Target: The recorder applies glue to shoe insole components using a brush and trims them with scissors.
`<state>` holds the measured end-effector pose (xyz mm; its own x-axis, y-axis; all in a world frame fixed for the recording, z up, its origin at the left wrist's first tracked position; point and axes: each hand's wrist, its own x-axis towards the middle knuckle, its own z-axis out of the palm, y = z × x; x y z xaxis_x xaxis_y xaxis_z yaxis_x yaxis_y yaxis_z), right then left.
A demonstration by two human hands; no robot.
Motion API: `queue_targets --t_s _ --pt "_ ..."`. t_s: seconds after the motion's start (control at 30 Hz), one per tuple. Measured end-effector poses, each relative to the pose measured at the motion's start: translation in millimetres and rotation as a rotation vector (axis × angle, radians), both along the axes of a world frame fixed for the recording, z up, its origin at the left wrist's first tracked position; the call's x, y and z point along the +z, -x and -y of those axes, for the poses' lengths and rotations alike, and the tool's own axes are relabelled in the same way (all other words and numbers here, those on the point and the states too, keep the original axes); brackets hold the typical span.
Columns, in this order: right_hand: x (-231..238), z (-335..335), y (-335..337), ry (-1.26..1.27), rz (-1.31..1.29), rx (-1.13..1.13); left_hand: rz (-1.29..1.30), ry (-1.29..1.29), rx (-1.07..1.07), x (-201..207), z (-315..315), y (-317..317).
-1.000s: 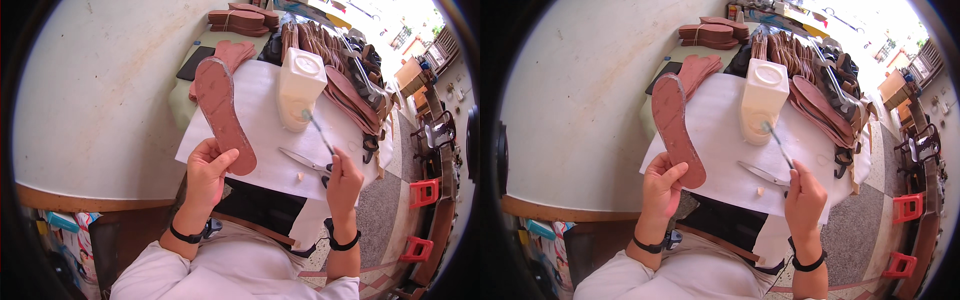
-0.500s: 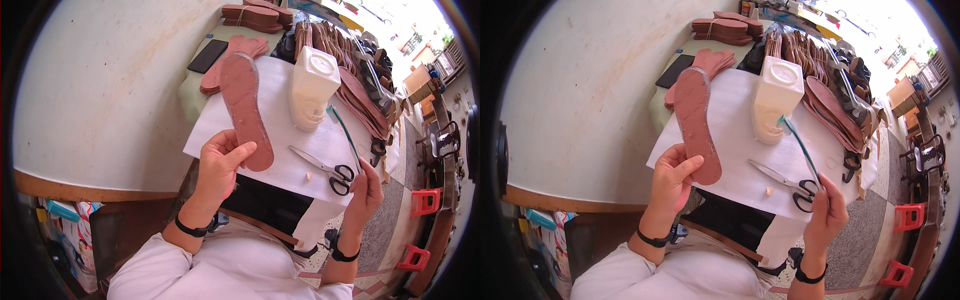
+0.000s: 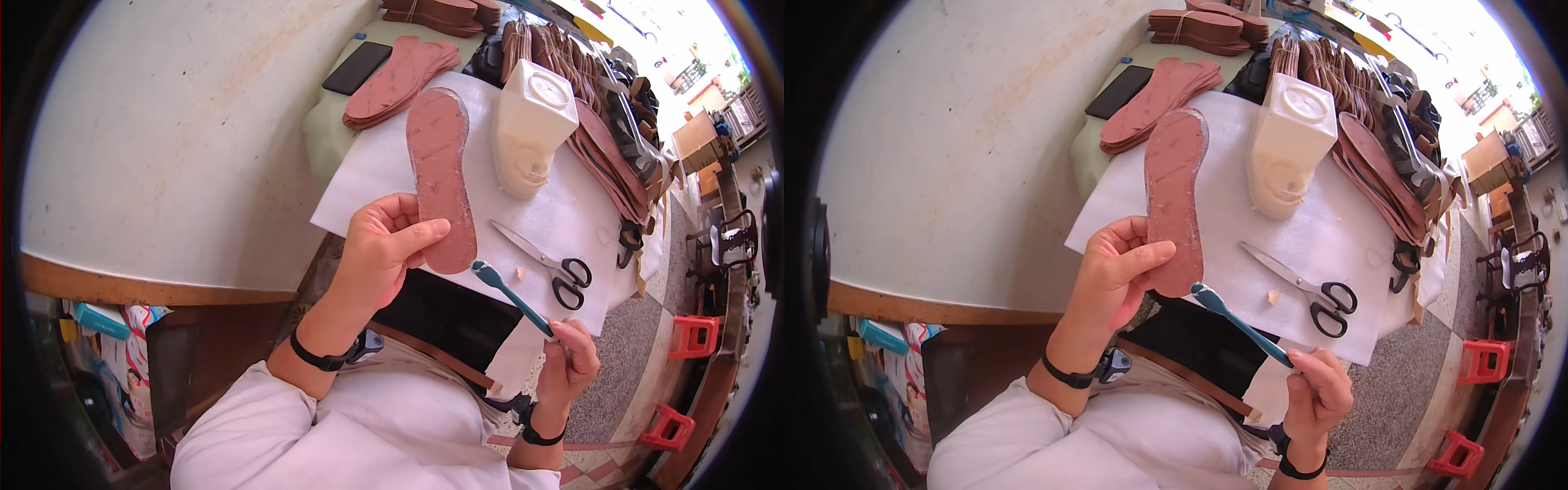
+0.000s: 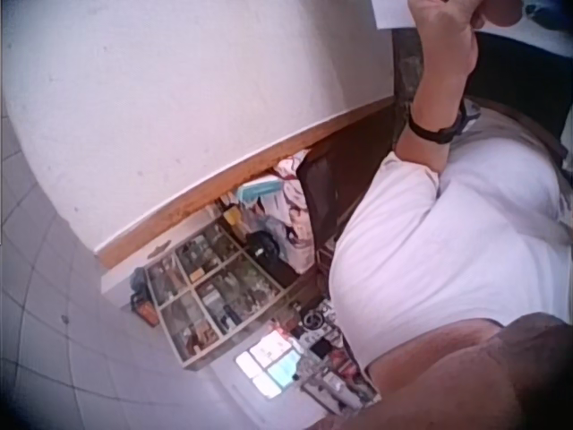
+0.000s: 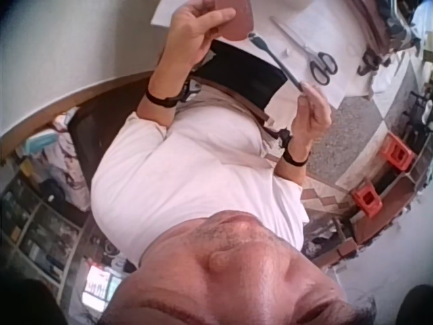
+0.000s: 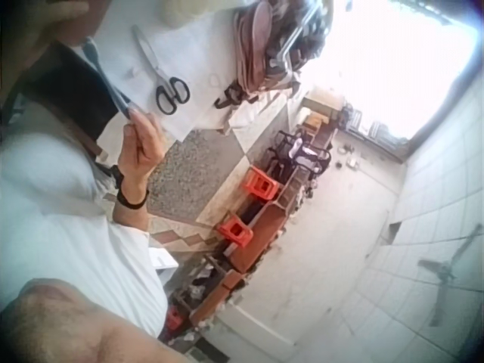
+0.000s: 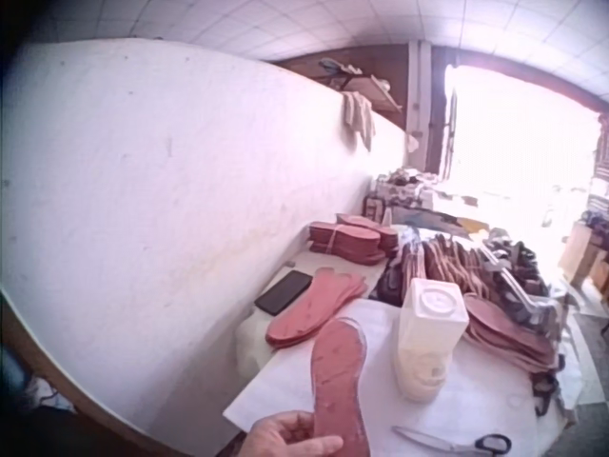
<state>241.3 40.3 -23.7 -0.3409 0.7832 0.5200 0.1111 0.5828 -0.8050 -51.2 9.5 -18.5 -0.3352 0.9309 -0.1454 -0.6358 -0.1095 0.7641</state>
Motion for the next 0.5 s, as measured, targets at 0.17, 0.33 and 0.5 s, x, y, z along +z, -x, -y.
queue_targets --t_s 0.17,0.33,0.5 --pt "3.4 4.3 8.1 -0.005 -0.016 0.031 0.002 -0.004 -0.017 2.2 4.0 -0.2" --pt "-1.7 4.8 5.7 -0.011 0.000 0.024 0.072 -0.017 -0.057 6.2 6.8 -2.2" --pt "-7.1 1.3 1.0 -0.042 -0.009 0.020 0.142 -0.005 -0.128 1.6 10.6 1.4"
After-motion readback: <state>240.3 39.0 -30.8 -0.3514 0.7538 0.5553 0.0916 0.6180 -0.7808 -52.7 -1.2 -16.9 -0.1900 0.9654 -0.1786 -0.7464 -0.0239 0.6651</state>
